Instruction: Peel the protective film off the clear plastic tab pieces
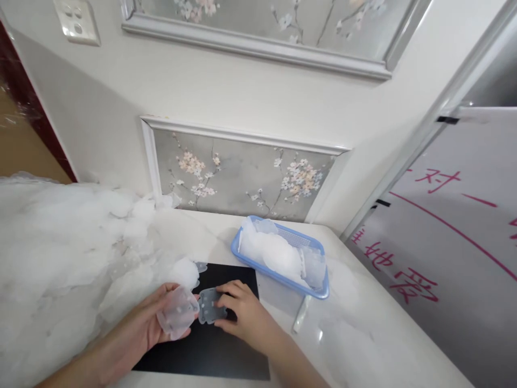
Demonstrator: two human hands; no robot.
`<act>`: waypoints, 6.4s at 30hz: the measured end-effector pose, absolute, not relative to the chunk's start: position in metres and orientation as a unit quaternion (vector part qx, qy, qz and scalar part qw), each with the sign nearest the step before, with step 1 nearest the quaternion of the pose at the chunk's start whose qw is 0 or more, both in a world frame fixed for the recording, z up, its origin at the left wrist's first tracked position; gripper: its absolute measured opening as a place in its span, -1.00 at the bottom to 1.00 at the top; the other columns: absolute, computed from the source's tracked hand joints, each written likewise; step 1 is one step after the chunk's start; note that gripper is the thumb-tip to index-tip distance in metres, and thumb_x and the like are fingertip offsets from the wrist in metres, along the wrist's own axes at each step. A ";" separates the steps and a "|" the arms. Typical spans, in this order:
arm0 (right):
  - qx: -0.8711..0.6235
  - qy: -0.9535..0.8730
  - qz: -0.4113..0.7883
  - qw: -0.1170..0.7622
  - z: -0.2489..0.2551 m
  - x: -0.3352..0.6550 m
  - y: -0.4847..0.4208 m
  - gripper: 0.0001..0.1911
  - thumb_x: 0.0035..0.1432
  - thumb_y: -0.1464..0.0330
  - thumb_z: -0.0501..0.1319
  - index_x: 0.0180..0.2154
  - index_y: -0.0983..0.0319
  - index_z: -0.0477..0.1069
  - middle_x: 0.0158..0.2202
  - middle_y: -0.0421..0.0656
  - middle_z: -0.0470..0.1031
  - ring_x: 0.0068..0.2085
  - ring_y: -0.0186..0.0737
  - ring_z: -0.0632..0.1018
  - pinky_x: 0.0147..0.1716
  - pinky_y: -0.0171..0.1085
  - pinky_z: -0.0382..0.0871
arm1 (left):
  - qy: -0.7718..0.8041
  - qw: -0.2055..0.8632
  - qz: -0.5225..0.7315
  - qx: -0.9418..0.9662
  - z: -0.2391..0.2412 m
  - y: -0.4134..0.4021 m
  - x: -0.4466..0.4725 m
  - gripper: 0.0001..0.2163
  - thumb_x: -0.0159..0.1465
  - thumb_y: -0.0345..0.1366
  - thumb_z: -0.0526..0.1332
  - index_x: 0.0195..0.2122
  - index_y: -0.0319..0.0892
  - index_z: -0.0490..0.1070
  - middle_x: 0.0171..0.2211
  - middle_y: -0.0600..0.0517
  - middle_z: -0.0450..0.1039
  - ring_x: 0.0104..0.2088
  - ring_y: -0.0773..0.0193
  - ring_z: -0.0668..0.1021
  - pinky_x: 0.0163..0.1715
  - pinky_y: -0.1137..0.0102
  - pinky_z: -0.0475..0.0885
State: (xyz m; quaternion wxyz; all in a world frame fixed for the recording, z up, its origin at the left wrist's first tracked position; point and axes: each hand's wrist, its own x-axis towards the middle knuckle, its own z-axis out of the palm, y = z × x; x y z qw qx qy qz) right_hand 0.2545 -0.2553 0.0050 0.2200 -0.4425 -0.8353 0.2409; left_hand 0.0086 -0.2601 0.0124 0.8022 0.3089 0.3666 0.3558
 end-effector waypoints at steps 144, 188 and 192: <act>-0.510 -0.609 0.431 0.429 0.022 0.232 -0.284 -0.74 0.19 0.22 0.20 -0.47 0.18 0.24 -0.46 -0.21 0.42 -0.45 -0.26 0.39 -0.45 -0.27 0.28 | 0.426 0.512 0.214 0.715 0.029 -0.254 -0.015 -0.78 0.29 -0.18 0.12 -0.10 -0.05 0.46 -0.10 -0.05 0.44 -0.14 0.10 0.47 -0.11 0.29 0.30; -0.380 -0.841 0.208 0.324 0.013 0.225 -0.290 -0.82 0.17 0.48 0.10 -0.29 0.17 0.45 -0.19 -0.07 0.39 -0.37 -0.27 0.41 -0.40 -0.27 0.31 | 0.378 0.803 0.281 0.367 0.021 -0.265 0.009 -0.54 0.33 0.09 -0.04 0.05 -0.16 0.23 -0.12 -0.14 0.49 -0.12 0.07 0.56 -0.05 0.13 0.42; -0.499 -0.590 0.497 0.394 0.015 0.227 -0.285 -0.68 0.11 0.19 0.25 -0.52 0.20 0.20 -0.52 -0.27 0.27 -0.52 -0.36 0.26 -0.51 -0.34 0.11 | 0.472 0.486 0.334 0.655 0.013 -0.256 0.000 -0.77 0.33 -0.11 0.06 -0.09 -0.07 0.36 -0.14 -0.04 0.44 -0.16 0.17 0.52 -0.09 0.22 0.40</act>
